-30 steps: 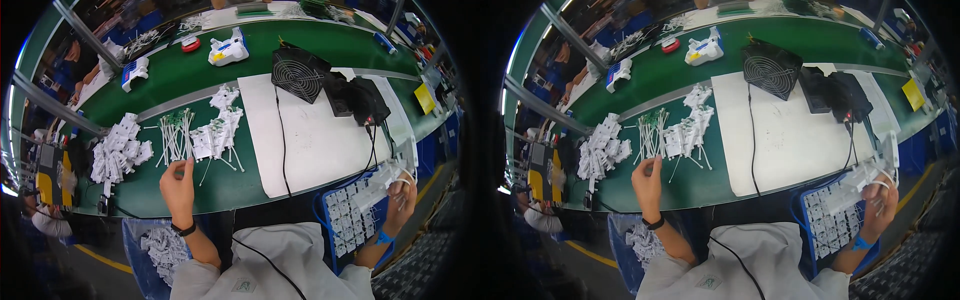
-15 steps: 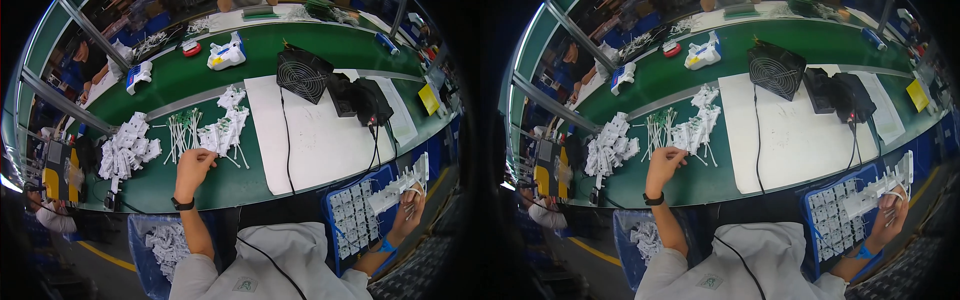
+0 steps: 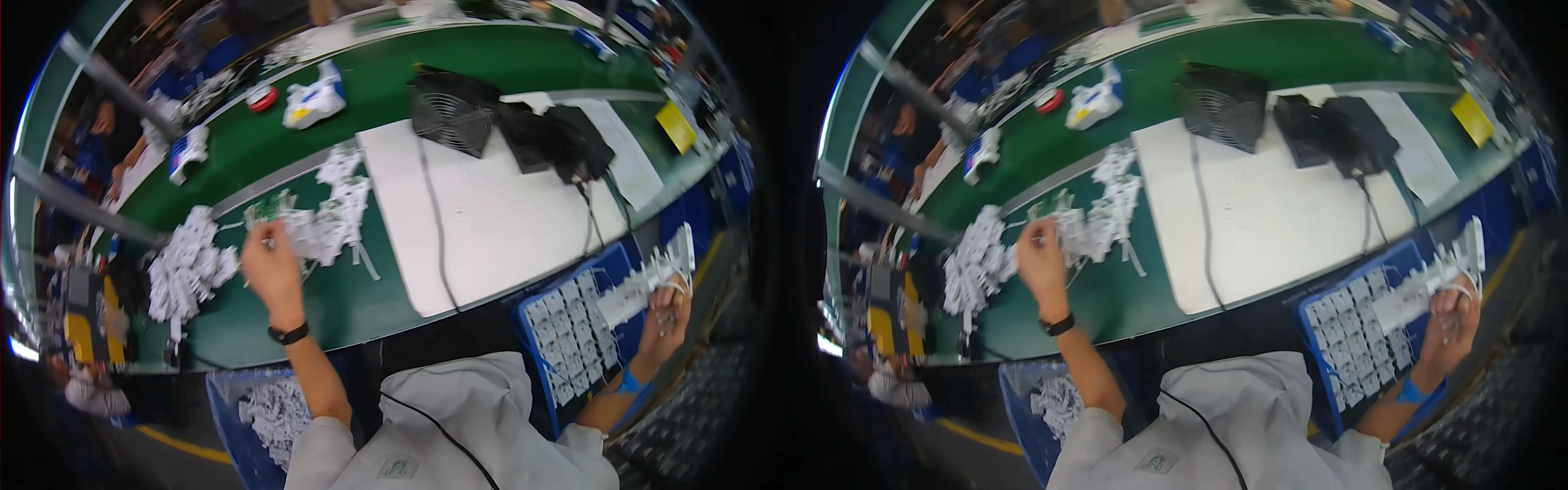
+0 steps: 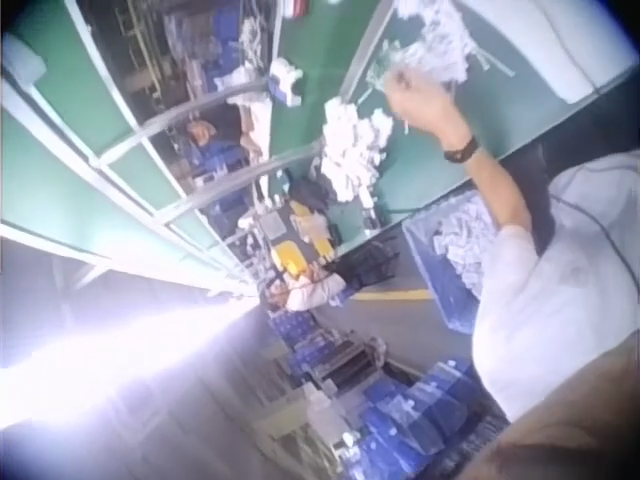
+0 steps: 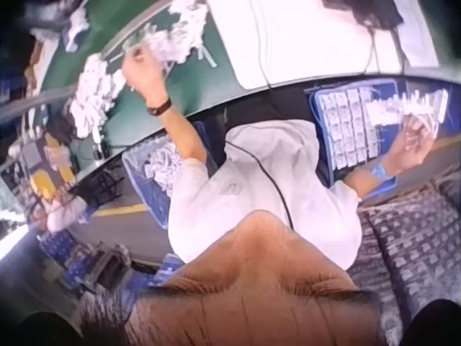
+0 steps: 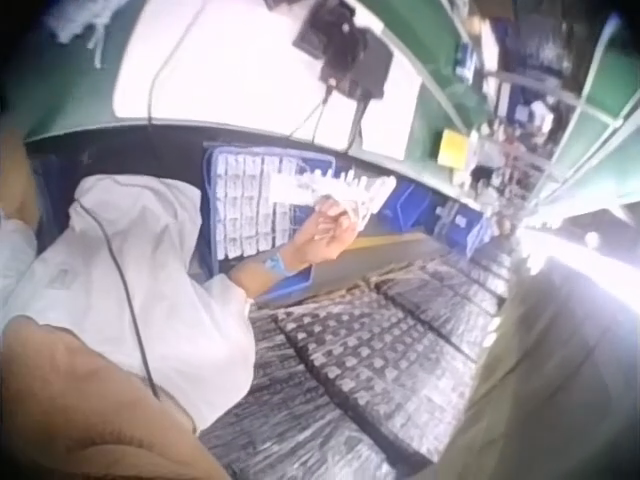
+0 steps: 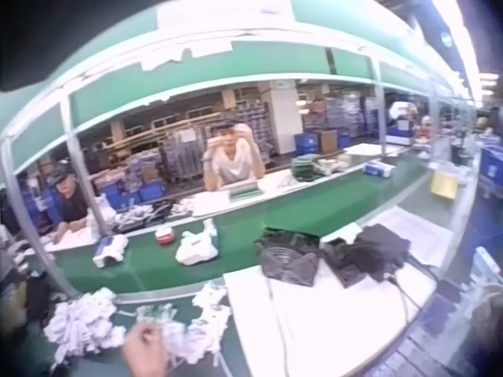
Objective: Soldering wires onto electronic components and organizing them into a storage bin.
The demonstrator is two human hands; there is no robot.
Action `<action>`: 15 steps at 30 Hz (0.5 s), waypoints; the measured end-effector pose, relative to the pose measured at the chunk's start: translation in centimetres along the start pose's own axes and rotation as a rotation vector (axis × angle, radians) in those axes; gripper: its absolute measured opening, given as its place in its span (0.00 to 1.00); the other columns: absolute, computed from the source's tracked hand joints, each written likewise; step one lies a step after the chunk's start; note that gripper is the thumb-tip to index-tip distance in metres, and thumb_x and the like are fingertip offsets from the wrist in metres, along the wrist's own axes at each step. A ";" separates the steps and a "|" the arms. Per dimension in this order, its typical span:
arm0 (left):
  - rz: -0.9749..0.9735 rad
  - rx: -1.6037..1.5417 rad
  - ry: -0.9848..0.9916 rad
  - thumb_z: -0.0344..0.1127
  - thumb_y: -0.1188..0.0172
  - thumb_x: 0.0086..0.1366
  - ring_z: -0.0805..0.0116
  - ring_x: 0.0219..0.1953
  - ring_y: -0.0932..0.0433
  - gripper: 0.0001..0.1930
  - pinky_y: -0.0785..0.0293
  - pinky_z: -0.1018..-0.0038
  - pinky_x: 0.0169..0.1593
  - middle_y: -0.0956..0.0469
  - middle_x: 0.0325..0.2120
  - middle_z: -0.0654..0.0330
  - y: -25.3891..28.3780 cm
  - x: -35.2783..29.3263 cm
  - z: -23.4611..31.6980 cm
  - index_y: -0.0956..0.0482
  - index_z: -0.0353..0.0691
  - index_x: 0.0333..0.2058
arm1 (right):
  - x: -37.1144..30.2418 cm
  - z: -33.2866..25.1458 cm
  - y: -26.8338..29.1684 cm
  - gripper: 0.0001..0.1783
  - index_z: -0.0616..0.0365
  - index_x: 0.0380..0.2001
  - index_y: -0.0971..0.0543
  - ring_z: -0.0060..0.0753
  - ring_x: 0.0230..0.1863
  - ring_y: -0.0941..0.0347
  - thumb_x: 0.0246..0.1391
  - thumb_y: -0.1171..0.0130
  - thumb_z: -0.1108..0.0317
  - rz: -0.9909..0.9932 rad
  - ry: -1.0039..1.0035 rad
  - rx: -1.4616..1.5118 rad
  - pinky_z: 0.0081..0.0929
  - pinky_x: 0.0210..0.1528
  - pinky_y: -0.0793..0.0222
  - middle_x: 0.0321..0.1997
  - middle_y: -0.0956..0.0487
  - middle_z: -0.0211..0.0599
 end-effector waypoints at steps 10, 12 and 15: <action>0.617 0.038 -0.503 0.38 0.37 0.71 0.60 0.43 0.22 0.14 0.24 0.66 0.47 0.22 0.53 0.51 7.4 1.2 6.8 0.21 0.29 0.34 | 1.2 -0.8 0.3 0.19 0.54 0.23 0.33 0.32 0.42 0.31 0.70 0.58 0.59 0.052 0.066 -0.293 0.32 0.49 0.37 0.36 0.26 0.42; 0.625 -0.186 -0.462 0.41 0.39 0.73 0.61 0.46 0.20 0.16 0.23 0.69 0.46 0.23 0.57 0.51 7.7 1.2 5.9 0.18 0.29 0.42 | 0.2 -1.6 1.9 0.22 0.48 0.20 0.41 0.32 0.42 0.32 0.72 0.62 0.58 0.124 0.038 -0.424 0.31 0.51 0.38 0.35 0.25 0.45; 0.630 -0.401 -0.724 0.37 0.48 0.77 0.57 0.54 0.21 0.16 0.23 0.69 0.55 0.22 0.57 0.47 8.9 -3.3 10.4 0.23 0.24 0.42 | -2.2 -2.5 5.7 0.21 0.57 0.28 0.29 0.30 0.43 0.30 0.73 0.62 0.58 0.191 -0.015 -0.527 0.29 0.53 0.38 0.36 0.24 0.42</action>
Point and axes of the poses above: each hand's wrist, its own x-axis towards the middle knuckle, its own y-axis out of the back of the hand, z = x × y, the point moved 7 cm from there along x, towards the middle knuckle
